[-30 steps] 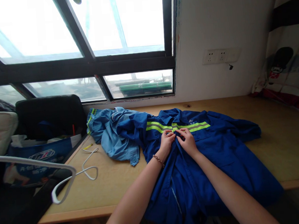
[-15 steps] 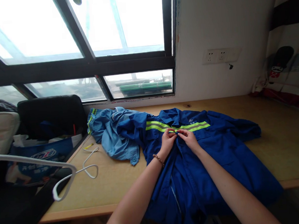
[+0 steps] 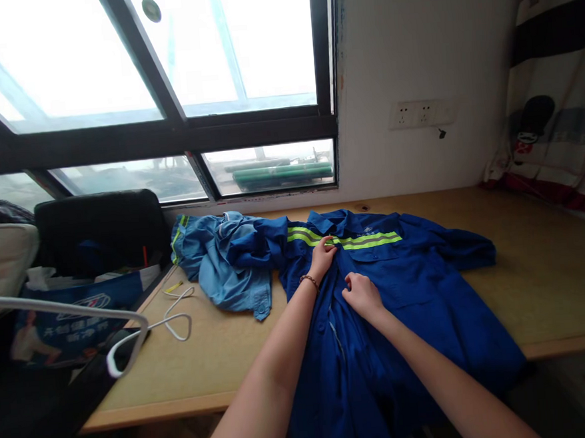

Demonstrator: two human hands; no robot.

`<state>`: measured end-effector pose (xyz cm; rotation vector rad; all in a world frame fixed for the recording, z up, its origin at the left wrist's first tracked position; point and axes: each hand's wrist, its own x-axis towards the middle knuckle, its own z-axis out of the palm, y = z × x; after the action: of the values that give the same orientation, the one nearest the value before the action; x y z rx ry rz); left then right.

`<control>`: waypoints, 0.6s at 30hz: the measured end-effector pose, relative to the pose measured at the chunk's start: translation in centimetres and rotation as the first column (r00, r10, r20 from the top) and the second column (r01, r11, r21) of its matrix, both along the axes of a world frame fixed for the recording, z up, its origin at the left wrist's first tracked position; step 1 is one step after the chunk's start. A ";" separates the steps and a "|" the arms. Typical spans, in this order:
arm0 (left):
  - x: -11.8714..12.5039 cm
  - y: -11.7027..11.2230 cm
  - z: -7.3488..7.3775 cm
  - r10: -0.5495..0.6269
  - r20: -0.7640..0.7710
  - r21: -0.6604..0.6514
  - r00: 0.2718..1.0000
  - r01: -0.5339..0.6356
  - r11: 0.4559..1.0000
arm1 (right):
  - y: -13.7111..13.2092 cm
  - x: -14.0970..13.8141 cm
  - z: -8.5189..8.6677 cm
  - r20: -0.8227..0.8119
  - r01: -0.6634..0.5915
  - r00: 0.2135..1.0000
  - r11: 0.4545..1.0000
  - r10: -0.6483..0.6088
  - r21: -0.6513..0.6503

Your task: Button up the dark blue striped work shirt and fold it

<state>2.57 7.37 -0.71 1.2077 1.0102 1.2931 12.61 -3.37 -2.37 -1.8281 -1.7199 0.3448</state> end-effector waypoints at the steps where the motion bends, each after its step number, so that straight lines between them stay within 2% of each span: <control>1: 0.1 0.3 0.2 -0.010 0.001 -0.007 1.000 0.010 1.000 | 0.1 0.1 0.0 -0.021 0.025 0.999 1.000 -0.025 -0.016; 3: 0.2 0.6 0.4 -0.047 -0.003 -0.018 0.999 0.047 0.999 | 0.5 0.6 0.0 -0.150 0.018 0.988 0.999 -0.025 -0.049; 6: 0.3 0.7 0.4 -0.105 -0.004 -0.035 0.994 0.105 0.994 | 1.3 1.6 -0.1 -0.364 -0.050 0.931 0.997 0.027 -0.054; 10: -0.7 -0.3 0.7 -0.290 -0.028 -0.059 0.957 0.288 0.956 | 1.5 2.2 -0.4 -0.512 -0.108 0.857 0.991 0.053 -0.078; 13: -2.4 -2.3 1.1 -0.257 -0.172 0.053 0.951 0.270 0.961 | 1.3 2.1 -0.3 -0.638 -0.149 0.769 0.982 0.043 -0.114; 15: -3.6 -3.9 1.2 -0.192 -0.327 0.150 0.925 0.252 0.956 | 1.1 2.2 0.1 -0.733 -0.151 0.680 0.981 0.016 -0.118; 18: -5.1 -5.9 0.6 -0.115 -0.508 0.215 0.854 0.254 0.943 | 1.1 2.9 1.1 -0.904 -0.173 0.426 0.978 -0.028 -0.112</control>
<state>-2.50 1.44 -0.07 1.8699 1.0518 1.0108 15.46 -2.31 -1.28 -1.2165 -0.9594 1.3164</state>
